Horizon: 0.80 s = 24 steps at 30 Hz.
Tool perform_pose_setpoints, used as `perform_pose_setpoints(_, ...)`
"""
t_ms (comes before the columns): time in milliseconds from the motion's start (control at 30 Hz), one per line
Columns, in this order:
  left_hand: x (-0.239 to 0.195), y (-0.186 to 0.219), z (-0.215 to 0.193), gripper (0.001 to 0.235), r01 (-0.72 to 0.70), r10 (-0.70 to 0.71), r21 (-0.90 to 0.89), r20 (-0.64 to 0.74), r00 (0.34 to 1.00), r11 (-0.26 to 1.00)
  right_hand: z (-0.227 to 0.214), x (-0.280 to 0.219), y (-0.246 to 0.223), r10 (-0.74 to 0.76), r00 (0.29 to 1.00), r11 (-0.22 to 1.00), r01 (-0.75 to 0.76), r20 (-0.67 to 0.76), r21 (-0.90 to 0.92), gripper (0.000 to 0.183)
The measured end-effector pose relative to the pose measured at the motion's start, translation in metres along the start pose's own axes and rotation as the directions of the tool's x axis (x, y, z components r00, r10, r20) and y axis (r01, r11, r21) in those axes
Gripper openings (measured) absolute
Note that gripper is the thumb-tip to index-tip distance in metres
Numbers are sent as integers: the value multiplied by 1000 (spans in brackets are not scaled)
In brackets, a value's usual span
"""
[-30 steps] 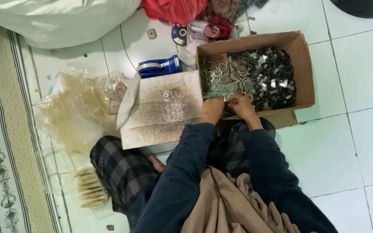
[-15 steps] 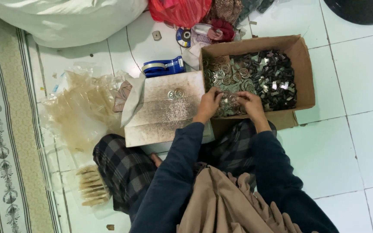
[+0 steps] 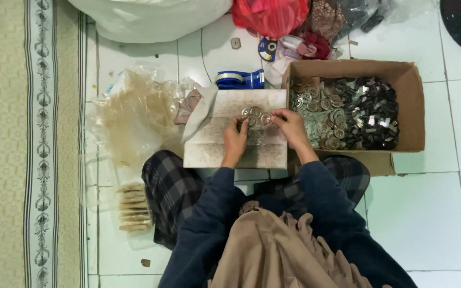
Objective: The person picks up metal ornaments from a box and by hand, places them into small plastic bags, then places the filled bags on top of a larger piece of material.
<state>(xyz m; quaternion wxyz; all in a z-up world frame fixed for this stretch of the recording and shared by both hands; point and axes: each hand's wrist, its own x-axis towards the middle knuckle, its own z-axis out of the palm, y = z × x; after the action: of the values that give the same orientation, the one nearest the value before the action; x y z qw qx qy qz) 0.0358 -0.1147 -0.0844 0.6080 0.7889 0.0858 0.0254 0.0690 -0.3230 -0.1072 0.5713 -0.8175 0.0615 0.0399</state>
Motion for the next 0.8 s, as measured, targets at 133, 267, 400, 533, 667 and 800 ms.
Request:
perform_pose_setpoints(133, -2, 1, -9, 18, 1, -1, 2, -33, 999, 1000, 19, 3, -6, 9, 1000, 998, -8, 21, -55, 22)
perform_pose_setpoints(267, 3, -14, -4, 25, -5, 5, 281, 2, 1000, 960, 31, 3, -5, -49, 998, 976, 54, 32, -210, 25)
perform_pose_setpoints(400, 2, -10, -3, 35, -8, -3, 514, 21, 1000, 858, 25, -5, -7, -113, 993, 948, 115, 25, -297, 26)
perform_pose_setpoints(533, 5, 5, 12, 30, -53, 31, 511, 52, 998, 858, -18, -9, -16, -68, 997, 972, 62, -23, -225, 25)
perform_pose_setpoints(667, 11, 10, 56, 27, -252, 173, 424, 216, 961, 870, -78, -7, 24, -9, 995, 970, -16, -102, -241, 22)
perform_pose_setpoints(800, 4, 14, 120, 27, -504, 341, 380, 420, 841, 776, -121, -17, 71, 113, 993, 925, -110, -13, -364, 23)
